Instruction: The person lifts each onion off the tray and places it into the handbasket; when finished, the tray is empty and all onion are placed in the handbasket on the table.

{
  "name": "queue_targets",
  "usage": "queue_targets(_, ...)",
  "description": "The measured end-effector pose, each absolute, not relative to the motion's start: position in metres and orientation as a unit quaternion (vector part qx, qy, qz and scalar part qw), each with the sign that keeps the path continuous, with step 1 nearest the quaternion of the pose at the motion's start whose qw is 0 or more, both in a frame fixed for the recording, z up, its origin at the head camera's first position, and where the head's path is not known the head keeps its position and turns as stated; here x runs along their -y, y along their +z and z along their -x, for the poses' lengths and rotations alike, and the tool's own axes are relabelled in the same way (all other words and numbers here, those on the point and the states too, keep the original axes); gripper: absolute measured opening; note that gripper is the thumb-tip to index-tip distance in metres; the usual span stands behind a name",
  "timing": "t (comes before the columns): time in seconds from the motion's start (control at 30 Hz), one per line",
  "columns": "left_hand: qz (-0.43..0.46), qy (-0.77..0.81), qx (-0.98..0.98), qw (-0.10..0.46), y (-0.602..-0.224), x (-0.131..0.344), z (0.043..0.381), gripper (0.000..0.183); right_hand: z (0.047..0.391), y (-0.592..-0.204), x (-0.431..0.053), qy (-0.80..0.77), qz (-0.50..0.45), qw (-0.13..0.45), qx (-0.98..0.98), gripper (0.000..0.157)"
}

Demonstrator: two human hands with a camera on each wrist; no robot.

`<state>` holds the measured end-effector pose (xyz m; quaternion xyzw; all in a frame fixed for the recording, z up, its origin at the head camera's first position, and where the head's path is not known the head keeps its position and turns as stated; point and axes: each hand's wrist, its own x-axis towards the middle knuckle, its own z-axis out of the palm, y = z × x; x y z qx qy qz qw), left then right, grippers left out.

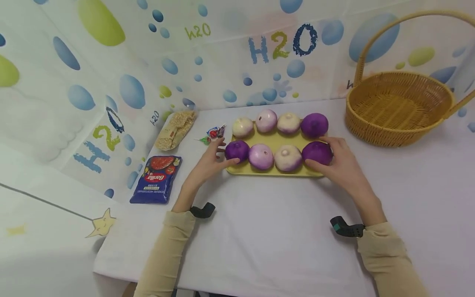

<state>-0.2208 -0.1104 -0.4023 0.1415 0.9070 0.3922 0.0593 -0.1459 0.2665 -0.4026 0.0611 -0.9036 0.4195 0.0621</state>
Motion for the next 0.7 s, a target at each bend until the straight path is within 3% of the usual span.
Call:
queue_targets(0.3,-0.157,0.410,-0.894,0.093,-0.418,0.106,0.228,0.112,0.145,-0.402,-0.273,0.393,-0.052,0.056,0.916,0.080)
queue_targets(0.7,-0.186,0.411,-0.887,0.103,-0.424,0.119,0.232,0.090,0.149,-0.408,-0.268,0.389,-0.049,0.060,0.918,0.075)
